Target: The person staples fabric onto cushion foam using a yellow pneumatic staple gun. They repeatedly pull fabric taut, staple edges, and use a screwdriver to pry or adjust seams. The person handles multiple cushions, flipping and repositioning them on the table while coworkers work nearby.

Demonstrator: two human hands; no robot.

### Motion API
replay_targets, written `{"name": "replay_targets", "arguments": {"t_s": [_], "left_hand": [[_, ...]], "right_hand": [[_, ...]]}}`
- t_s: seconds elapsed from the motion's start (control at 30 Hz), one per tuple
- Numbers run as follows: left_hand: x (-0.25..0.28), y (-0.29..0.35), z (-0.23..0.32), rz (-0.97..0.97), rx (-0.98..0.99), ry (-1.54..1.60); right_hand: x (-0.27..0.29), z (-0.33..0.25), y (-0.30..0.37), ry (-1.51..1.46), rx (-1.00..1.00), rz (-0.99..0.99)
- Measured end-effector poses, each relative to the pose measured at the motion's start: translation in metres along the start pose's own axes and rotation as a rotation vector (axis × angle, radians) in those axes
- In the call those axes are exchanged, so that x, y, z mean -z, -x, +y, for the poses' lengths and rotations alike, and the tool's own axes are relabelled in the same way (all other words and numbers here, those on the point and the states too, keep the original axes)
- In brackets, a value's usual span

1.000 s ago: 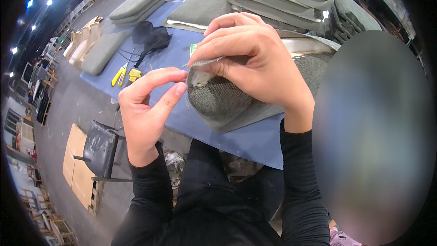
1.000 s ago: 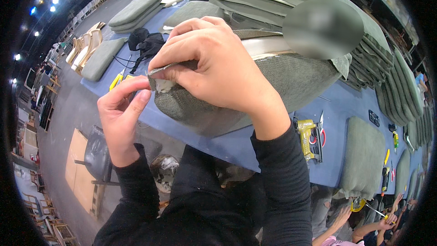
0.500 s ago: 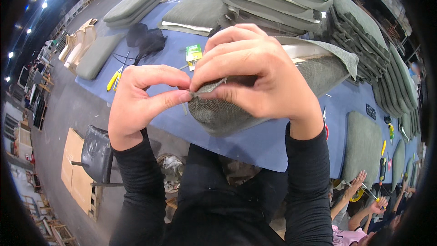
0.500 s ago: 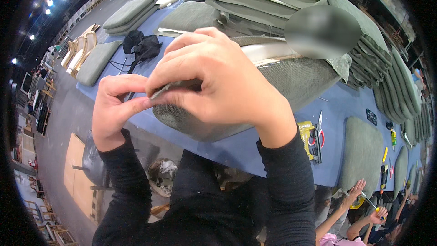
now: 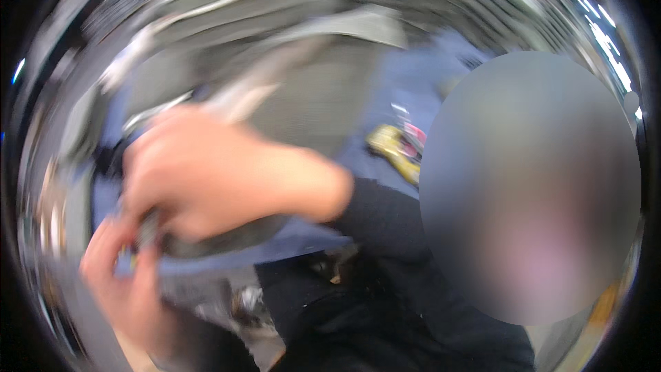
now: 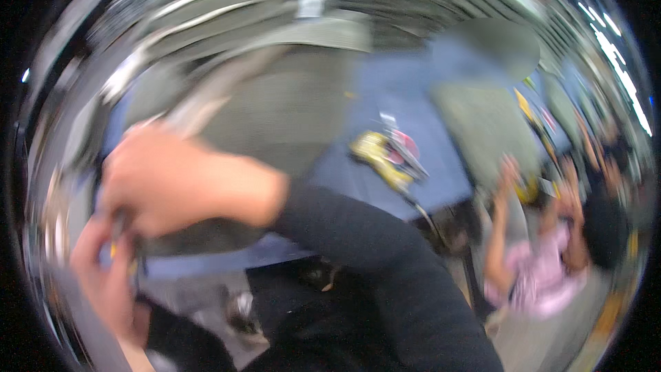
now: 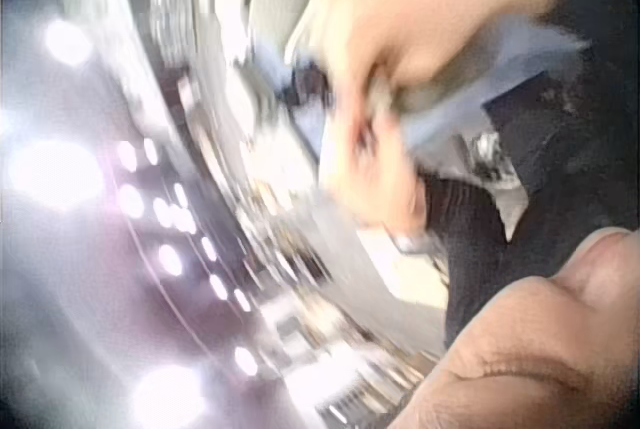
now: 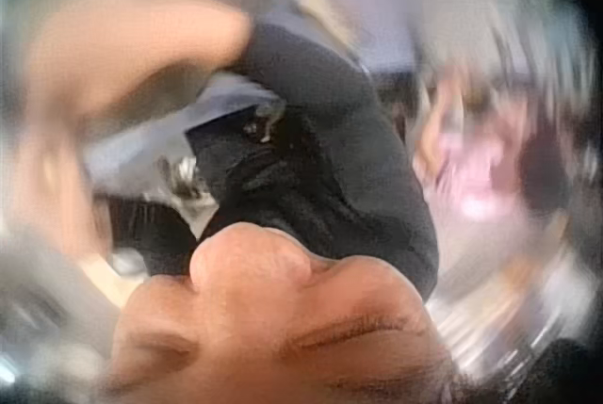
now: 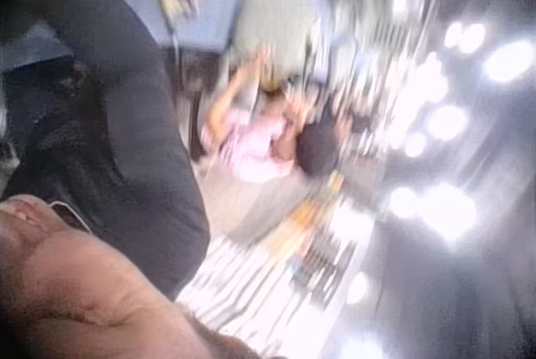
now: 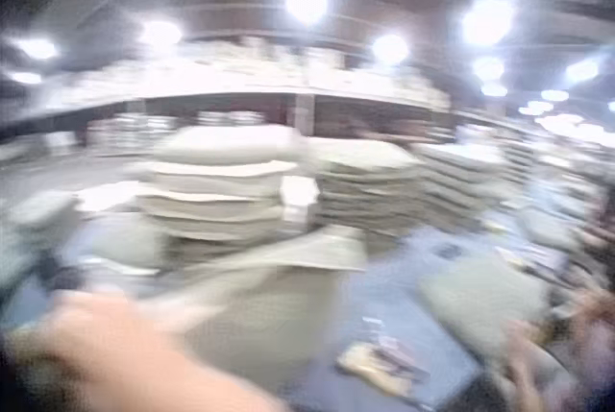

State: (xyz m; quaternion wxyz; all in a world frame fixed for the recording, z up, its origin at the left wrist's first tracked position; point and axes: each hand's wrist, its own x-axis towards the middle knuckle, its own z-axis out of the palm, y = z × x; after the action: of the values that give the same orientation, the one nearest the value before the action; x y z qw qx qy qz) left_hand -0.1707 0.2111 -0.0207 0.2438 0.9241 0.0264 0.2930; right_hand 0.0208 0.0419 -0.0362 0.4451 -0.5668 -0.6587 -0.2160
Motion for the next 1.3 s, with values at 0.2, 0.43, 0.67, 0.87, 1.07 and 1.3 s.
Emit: {"name": "replay_targets", "arguments": {"t_s": [0.2,0.43,0.67,0.87,1.07,1.3], "left_hand": [[-0.055,0.002,-0.053,0.276,0.077,0.104],[-0.088,0.013,-0.049,0.432,0.048,0.269],[-0.083,0.028,-0.052,0.536,0.144,0.364],[-0.052,0.060,-0.040,0.542,0.513,0.814],[-0.096,0.057,-0.009,0.584,0.249,1.258],[-0.111,0.073,-0.027,0.595,-0.055,0.913]], "right_hand": [[-0.020,-0.001,0.001,0.124,-0.110,-0.121],[-0.026,0.000,-0.007,0.127,-0.080,-0.080],[-0.041,0.014,-0.011,0.028,-0.030,-0.042],[-0.004,-0.013,0.003,0.010,0.041,0.043],[-0.011,-0.016,0.010,-0.189,-0.072,0.031],[-0.009,-0.030,-0.008,-0.178,-0.130,-0.127]]}}
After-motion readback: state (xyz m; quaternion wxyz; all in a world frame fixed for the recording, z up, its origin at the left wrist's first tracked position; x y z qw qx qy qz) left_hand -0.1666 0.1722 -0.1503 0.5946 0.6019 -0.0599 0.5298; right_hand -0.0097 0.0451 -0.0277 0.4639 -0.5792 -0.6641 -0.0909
